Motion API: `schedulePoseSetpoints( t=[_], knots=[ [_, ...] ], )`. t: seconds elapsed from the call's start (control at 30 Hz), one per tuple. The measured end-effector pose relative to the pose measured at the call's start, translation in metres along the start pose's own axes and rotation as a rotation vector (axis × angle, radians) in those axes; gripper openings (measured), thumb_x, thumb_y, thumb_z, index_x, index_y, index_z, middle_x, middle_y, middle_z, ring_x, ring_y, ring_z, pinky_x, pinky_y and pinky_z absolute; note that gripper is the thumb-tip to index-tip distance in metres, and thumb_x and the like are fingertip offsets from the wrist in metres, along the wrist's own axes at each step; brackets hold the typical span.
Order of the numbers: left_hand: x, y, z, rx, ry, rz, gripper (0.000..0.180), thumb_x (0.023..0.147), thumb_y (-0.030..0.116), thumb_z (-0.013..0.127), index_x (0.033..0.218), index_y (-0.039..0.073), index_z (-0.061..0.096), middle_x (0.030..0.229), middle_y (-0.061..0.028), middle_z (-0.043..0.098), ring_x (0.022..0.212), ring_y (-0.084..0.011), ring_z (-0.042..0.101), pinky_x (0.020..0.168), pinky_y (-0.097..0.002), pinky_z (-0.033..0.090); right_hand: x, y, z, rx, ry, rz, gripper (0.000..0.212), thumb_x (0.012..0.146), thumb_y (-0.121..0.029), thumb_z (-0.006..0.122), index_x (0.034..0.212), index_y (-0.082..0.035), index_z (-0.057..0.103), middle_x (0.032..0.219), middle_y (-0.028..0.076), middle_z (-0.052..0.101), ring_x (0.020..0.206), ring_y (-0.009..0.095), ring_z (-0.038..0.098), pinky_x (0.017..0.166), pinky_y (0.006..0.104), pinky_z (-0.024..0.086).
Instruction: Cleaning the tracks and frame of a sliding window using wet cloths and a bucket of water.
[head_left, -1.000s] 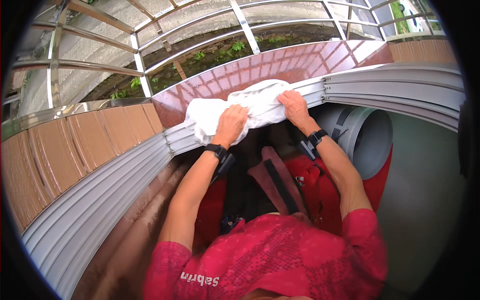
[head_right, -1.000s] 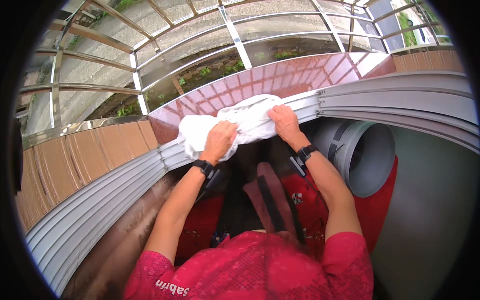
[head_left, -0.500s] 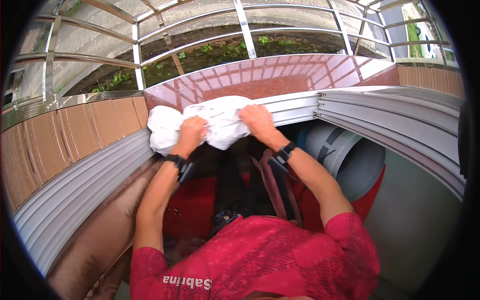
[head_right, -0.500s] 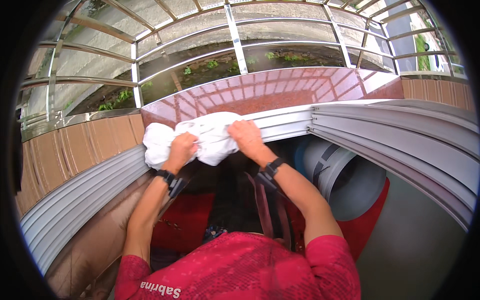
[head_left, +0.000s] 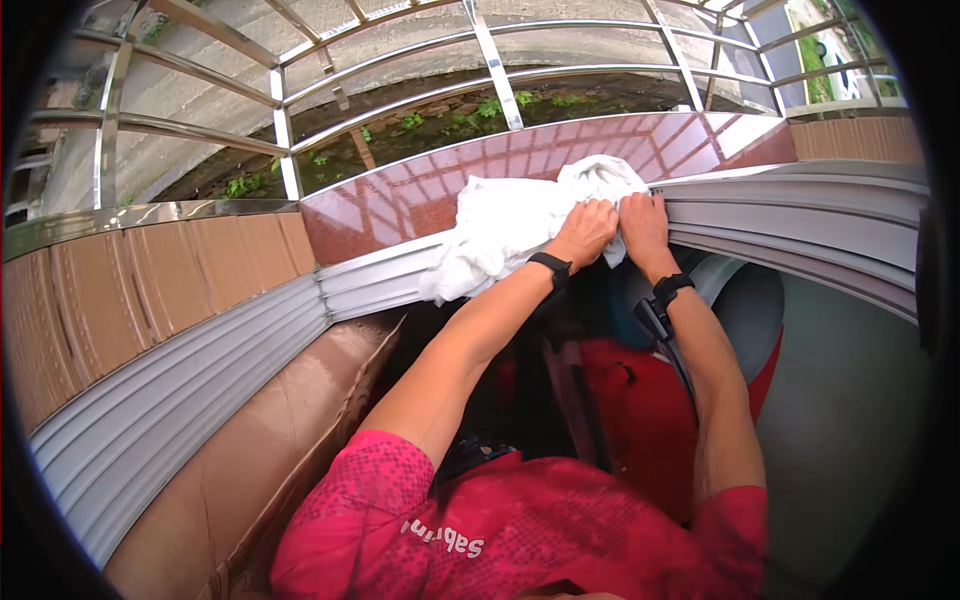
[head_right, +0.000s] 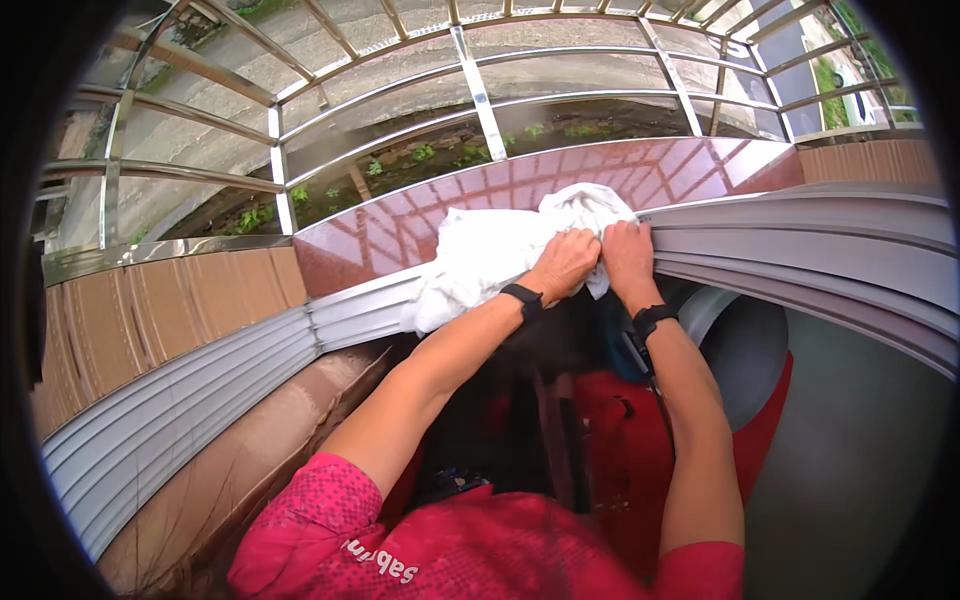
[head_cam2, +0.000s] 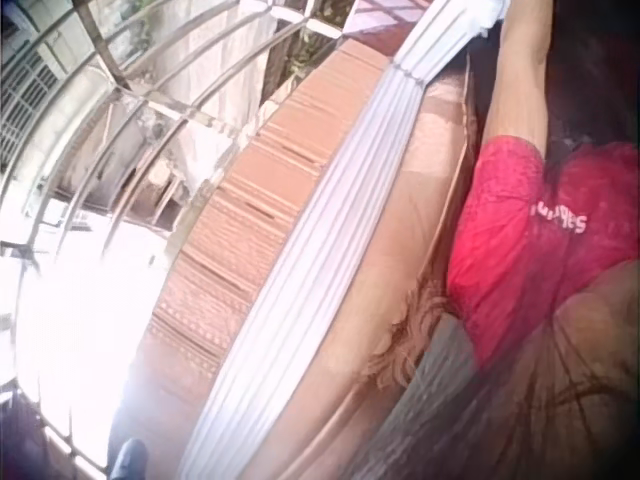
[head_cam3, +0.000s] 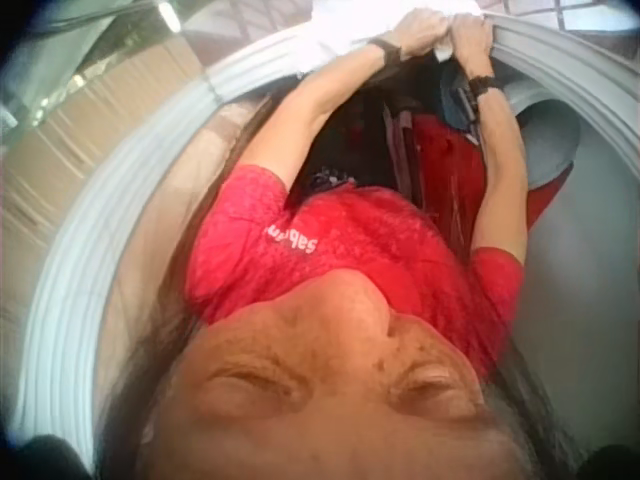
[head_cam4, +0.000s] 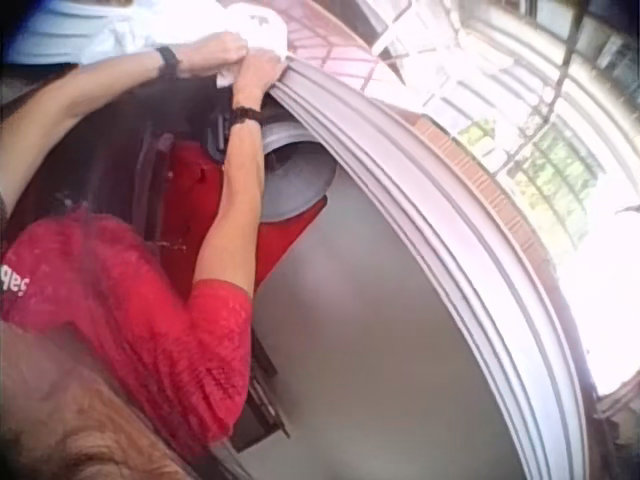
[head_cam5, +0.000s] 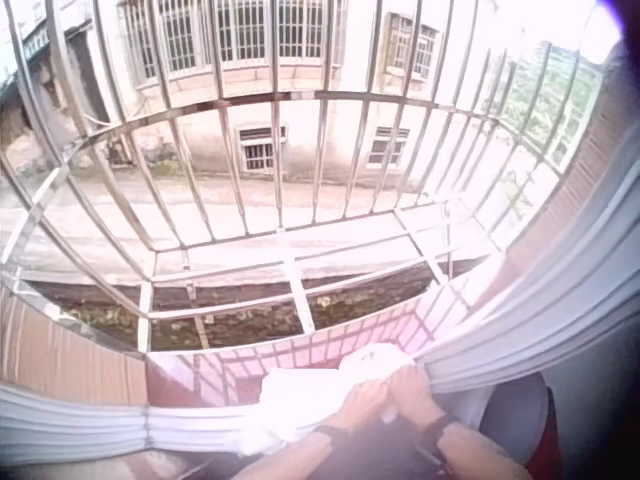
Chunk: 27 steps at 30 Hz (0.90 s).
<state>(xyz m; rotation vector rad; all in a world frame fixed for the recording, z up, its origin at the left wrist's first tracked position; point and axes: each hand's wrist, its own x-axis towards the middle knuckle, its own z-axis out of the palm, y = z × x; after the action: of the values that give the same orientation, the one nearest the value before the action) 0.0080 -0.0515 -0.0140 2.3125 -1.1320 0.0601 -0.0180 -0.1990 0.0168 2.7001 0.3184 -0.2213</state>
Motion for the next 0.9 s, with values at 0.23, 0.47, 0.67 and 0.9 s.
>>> schedulePoseSetpoints(
  t=[0.23, 0.47, 0.67, 0.9],
  knots=[
    [-0.135, -0.06, -0.1, 0.207, -0.184, -0.198, 0.014, 0.08, 0.01, 0.054, 0.093, 0.01, 0.055, 0.091, -0.0062, 0.056, 0.09, -0.0224, 0.056, 0.074, -0.0357, 0.045, 0.009, -0.104, -0.029, 0.411, 0.289, -0.061, 0.015, 0.073, -0.014, 0.055, 0.088, -0.01, 0.057, 0.085, 0.007, 0.054, 0.085, 0.023, 0.054, 0.072, 0.0374, 0.041],
    [-0.239, -0.106, -0.171, 0.024, 0.008, -0.448, 0.018, 0.074, 0.004, 0.066, 0.092, 0.007, 0.062, 0.088, -0.008, 0.06, 0.087, -0.0272, 0.058, 0.077, -0.0389, 0.046, 0.026, -0.195, -0.06, 0.922, 0.381, -0.265, 0.02, 0.071, -0.008, 0.058, 0.09, -0.011, 0.059, 0.09, 0.007, 0.054, 0.089, 0.024, 0.053, 0.074, 0.0371, 0.042],
    [-0.165, -0.088, -0.126, -0.126, 0.213, -0.386, 0.031, 0.071, 0.005, 0.072, 0.101, 0.005, 0.064, 0.098, -0.0099, 0.061, 0.091, -0.029, 0.059, 0.079, -0.0368, 0.049, 0.04, -0.095, -0.054, 1.049, 0.538, -0.129, 0.019, 0.069, 0.0, 0.056, 0.086, -0.007, 0.062, 0.081, 0.011, 0.057, 0.084, 0.03, 0.055, 0.076, 0.0397, 0.046],
    [-0.007, -0.014, 0.0, -0.168, 0.174, -0.261, 0.01, 0.074, 0.013, 0.058, 0.082, 0.007, 0.057, 0.087, -0.0101, 0.056, 0.086, -0.0274, 0.054, 0.076, -0.0384, 0.044, 0.018, 0.005, 0.011, 0.555, 0.262, 0.032, 0.011, 0.074, -0.002, 0.052, 0.084, -0.005, 0.056, 0.086, 0.013, 0.054, 0.084, 0.033, 0.054, 0.073, 0.0427, 0.044]
  ],
)
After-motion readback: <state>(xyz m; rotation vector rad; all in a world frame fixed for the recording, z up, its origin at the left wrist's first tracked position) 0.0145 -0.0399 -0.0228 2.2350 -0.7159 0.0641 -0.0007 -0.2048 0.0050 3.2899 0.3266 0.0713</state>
